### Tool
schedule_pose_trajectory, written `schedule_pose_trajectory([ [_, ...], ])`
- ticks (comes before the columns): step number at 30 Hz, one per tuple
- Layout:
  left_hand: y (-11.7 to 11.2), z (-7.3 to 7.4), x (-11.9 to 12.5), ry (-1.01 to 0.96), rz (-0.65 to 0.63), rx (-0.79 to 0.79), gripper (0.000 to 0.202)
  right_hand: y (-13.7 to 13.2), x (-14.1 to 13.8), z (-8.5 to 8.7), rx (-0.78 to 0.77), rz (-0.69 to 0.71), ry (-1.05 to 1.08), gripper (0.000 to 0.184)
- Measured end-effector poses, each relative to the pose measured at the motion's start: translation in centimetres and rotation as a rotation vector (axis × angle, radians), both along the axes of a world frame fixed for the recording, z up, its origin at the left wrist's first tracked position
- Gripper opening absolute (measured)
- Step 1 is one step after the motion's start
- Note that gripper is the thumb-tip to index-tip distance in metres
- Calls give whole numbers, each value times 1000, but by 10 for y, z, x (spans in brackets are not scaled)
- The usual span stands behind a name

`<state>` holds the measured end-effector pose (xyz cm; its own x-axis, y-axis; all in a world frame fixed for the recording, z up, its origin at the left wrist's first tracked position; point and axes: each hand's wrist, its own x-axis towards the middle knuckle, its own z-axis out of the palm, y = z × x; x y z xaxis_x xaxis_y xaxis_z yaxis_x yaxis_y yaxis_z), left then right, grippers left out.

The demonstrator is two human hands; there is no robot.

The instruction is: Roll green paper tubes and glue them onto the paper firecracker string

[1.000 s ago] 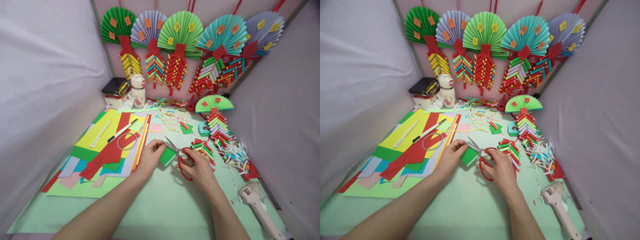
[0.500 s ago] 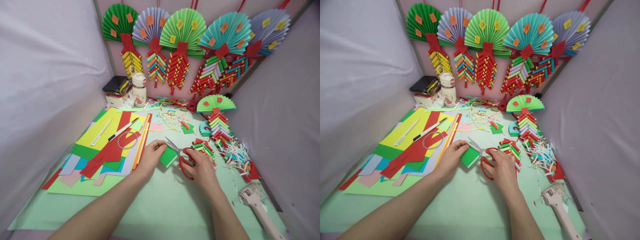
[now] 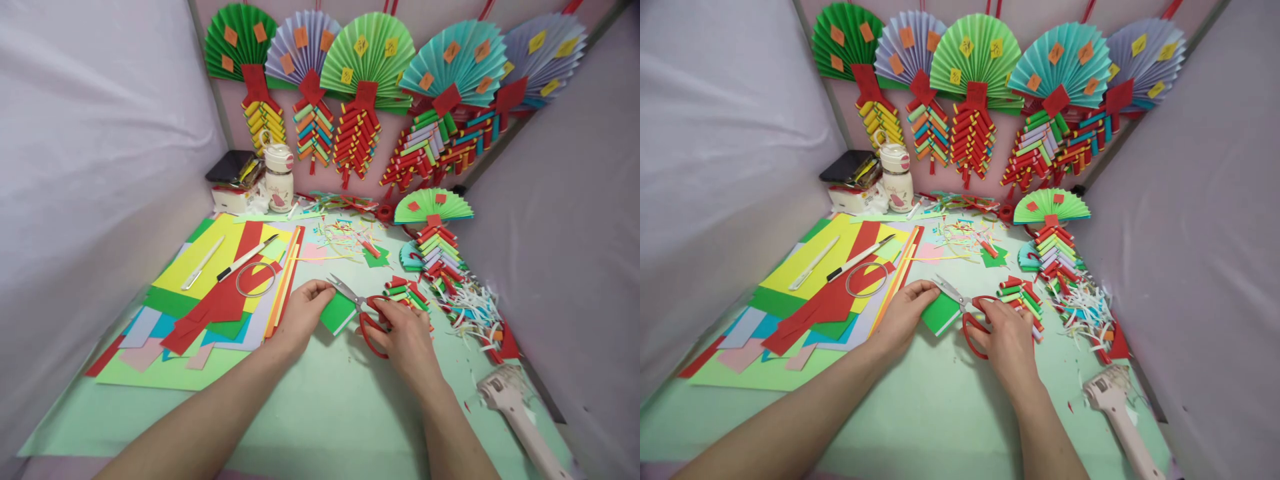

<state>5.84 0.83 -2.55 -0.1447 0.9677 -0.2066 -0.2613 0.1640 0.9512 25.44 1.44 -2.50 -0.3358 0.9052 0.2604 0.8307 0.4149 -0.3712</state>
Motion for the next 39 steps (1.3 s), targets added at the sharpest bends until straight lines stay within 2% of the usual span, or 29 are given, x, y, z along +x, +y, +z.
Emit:
schedule_pose_trajectory([
  [12, 0, 2, 1, 4, 6, -4, 20, 0, 1, -2, -25, 6, 23, 27],
  [16, 0, 4, 1, 1, 21, -28, 21, 0, -1, -1, -65, -39, 82, 31],
  [22, 4, 4, -2, -76, 157, -1, 21, 0, -9, 2, -161, -163, 125, 32],
  [26, 7, 4, -8, -118, 271, 21, 24, -6, -18, -2, -195, -130, 60, 37],
  [31, 8, 4, -6, -143, 252, 43, 22, -9, -33, -10, -213, -105, 66, 44],
  [35, 7, 5, -3, -182, 203, 33, 19, -7, -37, -15, -112, -71, 201, 37],
  [37, 6, 5, -3, -173, 173, 29, 17, -6, -35, -15, -53, -57, 329, 31],
  [39, 5, 6, -1, -148, 136, 27, 15, -5, -33, -12, -69, -57, 488, 28],
])
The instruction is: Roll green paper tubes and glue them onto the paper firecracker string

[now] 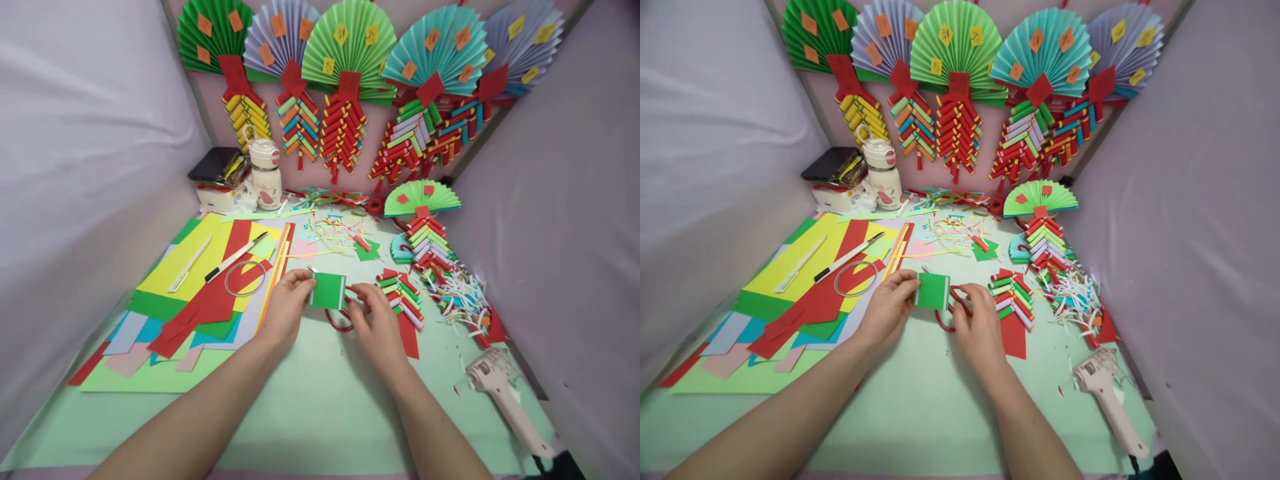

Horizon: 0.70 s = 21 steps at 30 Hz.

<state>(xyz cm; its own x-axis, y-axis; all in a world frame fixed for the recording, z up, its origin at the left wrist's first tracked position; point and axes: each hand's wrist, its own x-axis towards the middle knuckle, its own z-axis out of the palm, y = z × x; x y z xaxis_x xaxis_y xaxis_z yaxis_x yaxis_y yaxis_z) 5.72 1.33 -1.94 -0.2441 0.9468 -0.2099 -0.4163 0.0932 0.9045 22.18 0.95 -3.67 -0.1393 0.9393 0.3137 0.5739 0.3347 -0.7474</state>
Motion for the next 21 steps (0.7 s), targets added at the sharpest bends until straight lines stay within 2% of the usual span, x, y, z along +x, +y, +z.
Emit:
schedule_pose_trajectory([
  [3, -4, 5, 4, 97, -69, 15, 13, 0, 4, 9, -105, 24, 215, 34],
  [5, -10, 10, 5, 216, -133, 54, 10, -1, 6, 15, -104, 45, 245, 26],
  [8, -28, 14, -2, 475, -221, 196, 7, -9, 9, 19, 51, 131, 188, 8],
  [11, -53, 8, -18, 860, -255, 410, 13, -25, 11, 14, 209, 286, 130, 17],
  [14, -77, -6, -31, 1104, -242, 537, 20, -41, 10, 2, 237, 359, 115, 24],
  [18, -89, -22, -32, 1146, -104, 431, 36, -50, 5, -9, 248, 305, 155, 27],
  [21, -86, -22, -27, 995, -171, 317, 47, -48, 5, -9, 267, 275, 195, 26],
])
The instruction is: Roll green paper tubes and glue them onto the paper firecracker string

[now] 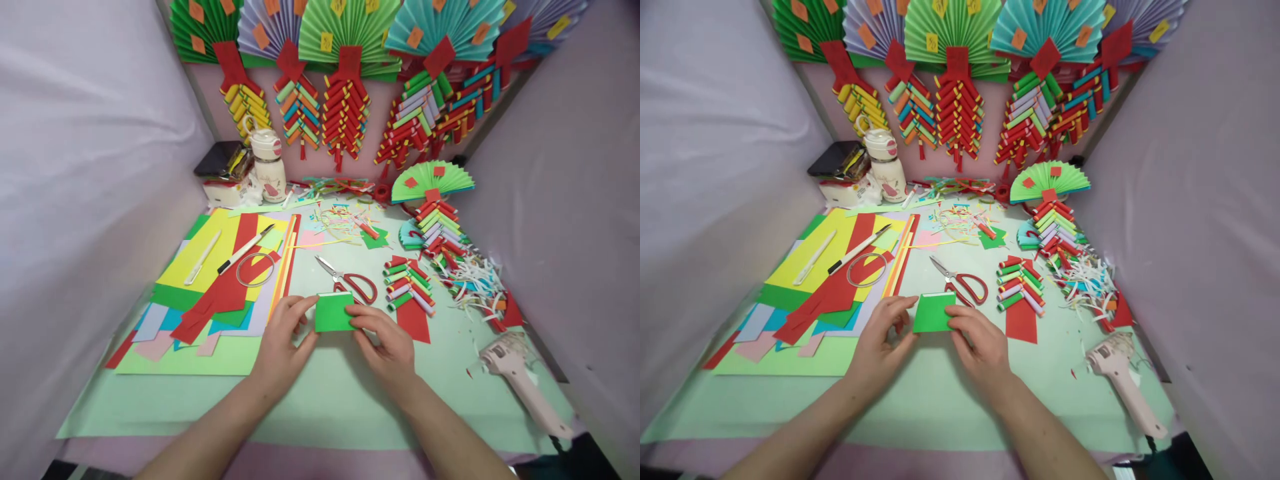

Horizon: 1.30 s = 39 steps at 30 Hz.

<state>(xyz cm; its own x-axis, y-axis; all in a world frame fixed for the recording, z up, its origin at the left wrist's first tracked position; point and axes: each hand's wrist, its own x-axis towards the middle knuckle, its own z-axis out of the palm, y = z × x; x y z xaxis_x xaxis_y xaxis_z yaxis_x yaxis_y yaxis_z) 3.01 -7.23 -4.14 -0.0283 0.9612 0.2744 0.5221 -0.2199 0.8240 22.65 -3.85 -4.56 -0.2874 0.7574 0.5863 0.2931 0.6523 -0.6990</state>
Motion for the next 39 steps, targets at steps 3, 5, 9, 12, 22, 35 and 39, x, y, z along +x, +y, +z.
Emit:
schedule_pose_trajectory([
  [3, 10, 13, 5, -216, -93, -156, 45, 3, 3, 7, -30, 23, 28, 23],
  [5, 20, 27, 8, -314, -156, -200, 34, 8, 7, 16, -57, 40, 60, 22],
  [9, 47, 55, 14, -389, -179, -107, 25, 29, 12, 39, -180, 51, 158, 25],
  [12, 63, 59, 19, -440, -155, -48, 27, 49, 11, 49, -320, 158, 253, 29],
  [22, 69, 32, 22, -418, -215, -135, 37, 59, 9, 24, -578, 220, 318, 23],
  [35, 66, 39, 16, -419, -104, -195, 26, 59, 13, 28, -593, 111, 264, 34],
  [39, 68, 39, 18, -520, -98, -289, 30, 97, 21, 35, -352, -231, -96, 29],
])
